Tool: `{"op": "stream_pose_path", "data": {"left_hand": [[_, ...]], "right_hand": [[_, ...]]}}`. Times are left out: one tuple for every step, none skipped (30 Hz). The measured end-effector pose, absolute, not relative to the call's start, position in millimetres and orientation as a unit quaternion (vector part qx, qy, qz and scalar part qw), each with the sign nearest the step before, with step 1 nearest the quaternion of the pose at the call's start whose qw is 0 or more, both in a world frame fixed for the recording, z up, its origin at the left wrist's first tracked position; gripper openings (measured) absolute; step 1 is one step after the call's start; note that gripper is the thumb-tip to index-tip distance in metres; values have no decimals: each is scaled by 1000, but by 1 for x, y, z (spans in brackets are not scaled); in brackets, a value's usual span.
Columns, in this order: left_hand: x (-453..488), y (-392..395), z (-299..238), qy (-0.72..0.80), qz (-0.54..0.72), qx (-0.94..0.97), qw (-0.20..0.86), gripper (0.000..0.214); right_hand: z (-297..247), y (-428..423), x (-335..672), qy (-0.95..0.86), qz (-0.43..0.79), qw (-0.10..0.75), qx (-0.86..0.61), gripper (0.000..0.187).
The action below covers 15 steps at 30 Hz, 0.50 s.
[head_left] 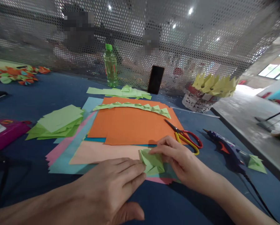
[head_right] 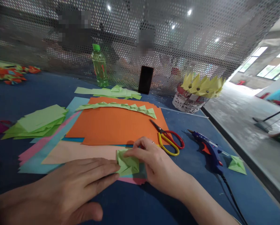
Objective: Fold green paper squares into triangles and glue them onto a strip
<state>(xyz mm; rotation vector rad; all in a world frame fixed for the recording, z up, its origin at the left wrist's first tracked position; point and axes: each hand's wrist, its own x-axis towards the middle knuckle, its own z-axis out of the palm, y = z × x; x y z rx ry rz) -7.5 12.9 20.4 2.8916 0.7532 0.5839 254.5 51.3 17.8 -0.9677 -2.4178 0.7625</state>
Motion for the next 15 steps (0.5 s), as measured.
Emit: {"op": "stream_pose_path", "data": {"left_hand": [[-7, 14, 20, 244, 196, 949, 40, 51], [-8, 14, 19, 242, 196, 950, 30, 51], [-8, 14, 18, 238, 202, 950, 20, 51], [-8, 14, 18, 236, 215, 948, 11, 49], [-8, 13, 18, 237, 230, 944, 7, 47], [-9, 12, 19, 238, 247, 939, 8, 43], [-9, 10, 21, 241, 260, 935, 14, 38], [-10, 9, 22, 243, 269, 932, 21, 35], [-10, 7, 24, 246, 277, 928, 26, 33], [-11, 6, 25, 251, 278, 927, 27, 33], [-11, 5, 26, 255, 274, 927, 25, 34], [-11, 5, 27, 255, 276, 927, 17, 34], [-10, 6, 27, 253, 275, 927, 10, 35], [-10, 7, 26, 251, 269, 930, 6, 37], [-9, 8, 25, 248, 262, 933, 2, 39]], "right_hand": [[18, 51, 255, -881, 272, 199, -334, 61], [19, 51, 255, -886, 268, 190, -328, 63], [19, 52, 254, -887, 264, 185, -329, 60], [19, 52, 254, -886, 262, 186, -334, 53], [20, 52, 254, -884, 260, 190, -340, 44], [20, 52, 254, -881, 260, 196, -343, 36], [21, 52, 253, -879, 261, 200, -345, 30], [21, 52, 253, -879, 263, 203, -343, 27], [22, 52, 253, -879, 264, 204, -341, 26], [22, 51, 252, -879, 265, 203, -340, 25], [23, 50, 252, -879, 268, 202, -340, 24], [23, 49, 251, -877, 272, 202, -340, 22], [23, 48, 250, -875, 279, 203, -339, 22], [23, 46, 250, -872, 289, 204, -338, 21], [23, 45, 249, -869, 301, 204, -337, 21]]}}
